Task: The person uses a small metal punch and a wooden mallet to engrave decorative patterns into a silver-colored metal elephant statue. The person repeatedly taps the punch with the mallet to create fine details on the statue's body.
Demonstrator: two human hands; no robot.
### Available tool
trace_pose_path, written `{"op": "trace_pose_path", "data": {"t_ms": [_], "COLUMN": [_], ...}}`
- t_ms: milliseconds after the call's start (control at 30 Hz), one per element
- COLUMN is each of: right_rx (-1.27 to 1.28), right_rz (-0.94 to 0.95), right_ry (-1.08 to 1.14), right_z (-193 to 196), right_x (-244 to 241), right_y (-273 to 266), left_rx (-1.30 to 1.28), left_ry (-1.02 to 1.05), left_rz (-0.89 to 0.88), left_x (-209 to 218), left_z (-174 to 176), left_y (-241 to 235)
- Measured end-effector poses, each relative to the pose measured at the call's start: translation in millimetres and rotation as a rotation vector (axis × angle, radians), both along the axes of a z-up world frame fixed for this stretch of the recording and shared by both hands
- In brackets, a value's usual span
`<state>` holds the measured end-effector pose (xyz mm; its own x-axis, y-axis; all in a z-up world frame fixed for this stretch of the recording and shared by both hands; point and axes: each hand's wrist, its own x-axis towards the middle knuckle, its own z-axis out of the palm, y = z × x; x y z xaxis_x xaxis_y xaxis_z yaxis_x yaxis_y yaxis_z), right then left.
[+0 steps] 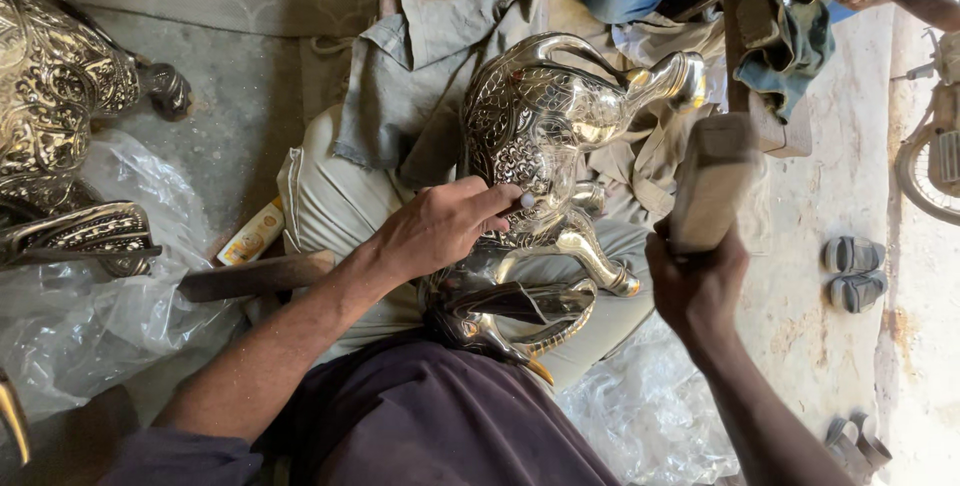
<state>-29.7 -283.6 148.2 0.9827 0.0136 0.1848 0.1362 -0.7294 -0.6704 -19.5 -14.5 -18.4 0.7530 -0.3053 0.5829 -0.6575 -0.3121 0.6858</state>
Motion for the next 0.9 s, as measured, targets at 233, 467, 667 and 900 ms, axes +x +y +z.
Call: {"op": "trace_pose_path", "data": {"t_ms": [233, 467, 667, 900], "right_rx": [-0.279, -0.611, -0.624, -0.906], "right_rz": [0.018, 0.111, 0.047, 0.069], "right_ry": [-0.118, -0.231, -0.215, -0.359], "right_z": [0, 4, 0, -9], "right_x": [1, 2, -2, -12], "right_y": [-2, 3, 3, 7], "left_rx": [0.022, 0.039, 0.06, 0.069], "left_ry": [-0.009, -0.013, -0.008, -0.046], "left_rz": [-0.018, -0.037, -0.057, -0.056], "left_x": [3, 4, 6, 7], "left_z": [-7, -5, 2, 2], "left_y": [-3, 0, 4, 5]}}
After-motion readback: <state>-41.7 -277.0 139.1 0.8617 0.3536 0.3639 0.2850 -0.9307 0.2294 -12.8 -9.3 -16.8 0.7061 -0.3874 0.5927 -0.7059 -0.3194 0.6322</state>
